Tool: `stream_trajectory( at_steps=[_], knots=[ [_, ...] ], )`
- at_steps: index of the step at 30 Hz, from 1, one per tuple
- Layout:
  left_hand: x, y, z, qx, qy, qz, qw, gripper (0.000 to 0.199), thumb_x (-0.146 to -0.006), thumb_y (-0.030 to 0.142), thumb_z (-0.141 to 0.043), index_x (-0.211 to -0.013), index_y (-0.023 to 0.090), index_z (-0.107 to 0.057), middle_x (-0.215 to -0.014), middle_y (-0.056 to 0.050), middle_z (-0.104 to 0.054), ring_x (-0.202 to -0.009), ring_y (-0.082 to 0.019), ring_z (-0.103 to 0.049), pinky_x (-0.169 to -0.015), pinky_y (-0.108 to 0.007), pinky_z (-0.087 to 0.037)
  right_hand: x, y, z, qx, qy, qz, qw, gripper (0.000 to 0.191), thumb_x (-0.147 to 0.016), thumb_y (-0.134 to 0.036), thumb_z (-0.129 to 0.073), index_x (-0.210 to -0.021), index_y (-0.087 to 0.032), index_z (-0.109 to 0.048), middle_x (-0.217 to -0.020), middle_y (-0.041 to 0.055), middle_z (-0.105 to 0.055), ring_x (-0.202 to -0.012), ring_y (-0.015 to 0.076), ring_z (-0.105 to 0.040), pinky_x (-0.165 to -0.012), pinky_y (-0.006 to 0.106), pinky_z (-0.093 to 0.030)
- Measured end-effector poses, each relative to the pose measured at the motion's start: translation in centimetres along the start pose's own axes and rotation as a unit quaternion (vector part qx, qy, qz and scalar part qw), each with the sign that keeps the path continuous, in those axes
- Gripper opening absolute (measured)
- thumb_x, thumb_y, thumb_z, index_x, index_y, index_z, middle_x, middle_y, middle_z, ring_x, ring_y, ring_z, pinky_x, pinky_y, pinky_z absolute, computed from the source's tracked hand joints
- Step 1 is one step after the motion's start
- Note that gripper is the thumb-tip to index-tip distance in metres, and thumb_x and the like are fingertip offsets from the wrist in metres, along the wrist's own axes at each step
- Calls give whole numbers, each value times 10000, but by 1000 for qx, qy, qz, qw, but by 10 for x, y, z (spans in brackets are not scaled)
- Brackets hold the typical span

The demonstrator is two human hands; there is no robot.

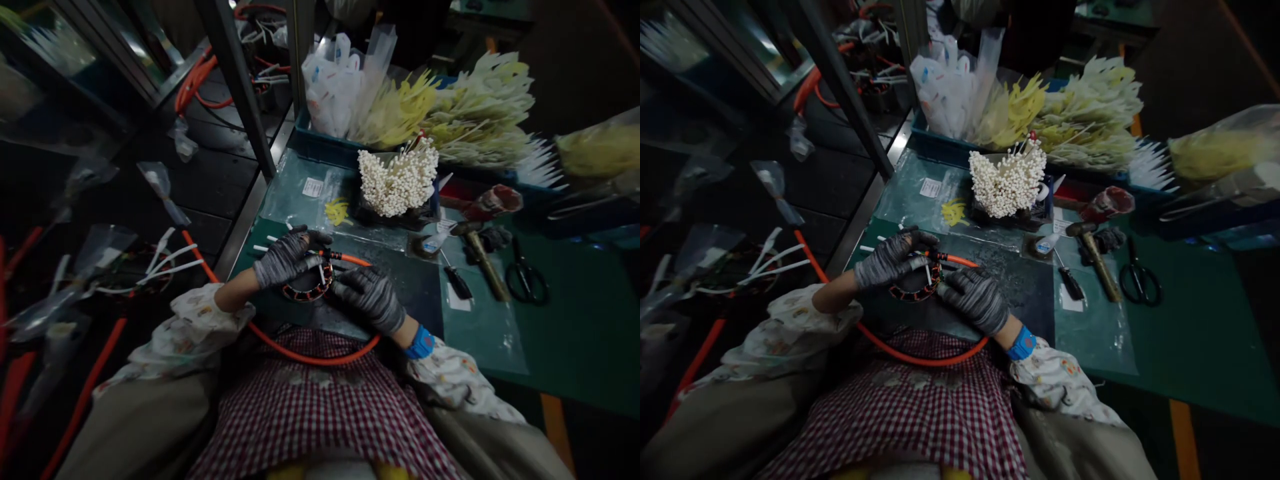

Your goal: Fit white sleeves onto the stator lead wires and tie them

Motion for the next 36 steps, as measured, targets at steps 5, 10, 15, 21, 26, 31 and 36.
stream_trajectory(
  at_steps=[5,10,15,21,26,31,36],
  knots=[
    [20,44,10,-5,12,-124,992,455,-977,386,-709,-1413,254,-697,-1550,-133,-692,-1518,-320,-612,-1368,-565,-424,-3,-5,16,-125,17,16,992,227,-1137,-432,-654,-1131,-285,-827,-1084,63,-854,-948,225,-827,-838,363,-686],
    [26,57,-4,-77,-2,-117,990,125,-1068,381,-780,-1168,322,-826,-1225,-8,-855,-1429,-269,-693,-1484,-617,-65,-1,-11,32,-233,83,1,969,88,-1072,-314,-779,-1159,-306,-787,-1086,27,-827,-1002,204,-810,-911,345,-670],
    [12,45,-4,-55,8,-90,994,108,-1112,329,-741,-1066,290,-830,-1073,24,-869,-1281,-236,-760,-1489,-598,-11,0,-4,19,-279,83,-106,951,152,-1006,-392,-865,-1090,-284,-798,-1013,17,-852,-914,209,-806,-860,347,-669],
    [8,38,-5,-62,-11,-48,997,123,-1071,370,-754,-992,286,-794,-1085,-17,-858,-1222,-270,-771,-1466,-613,-207,2,-1,30,-263,137,-180,938,154,-1014,-419,-826,-990,-274,-781,-837,-3,-841,-705,207,-778,-701,349,-673],
    [33,62,-13,-98,98,-67,988,142,-1067,405,-662,-1049,335,-783,-1041,16,-859,-1244,-271,-764,-1445,-641,-258,3,-9,47,-82,252,-139,954,139,-999,-426,-819,-989,-292,-782,-862,31,-837,-753,251,-788,-687,399,-661],
    [67,73,-17,-128,150,-42,979,451,-1022,588,-648,-1420,383,-706,-1424,-58,-814,-1416,-338,-707,-1366,-652,-412,-2,-18,28,-160,329,-93,926,58,-1064,-369,-774,-1096,-330,-745,-1084,42,-832,-976,262,-818,-857,452,-697],
    [29,31,29,-104,81,90,987,462,-1142,434,-373,-1121,262,-801,-1190,-89,-839,-1209,-317,-775,-1202,-551,-595,-9,-4,-1,-303,324,-151,883,174,-1111,-474,-707,-1115,-312,-644,-1076,28,-794,-1001,225,-796,-925,425,-695]
  ],
)
Point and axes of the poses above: each hand's wrist, its own x-axis away from the middle knuckle, its own z-axis out of the back of the hand, y = z × x, the point moved 9 cm from there along -x, towards the middle knuckle
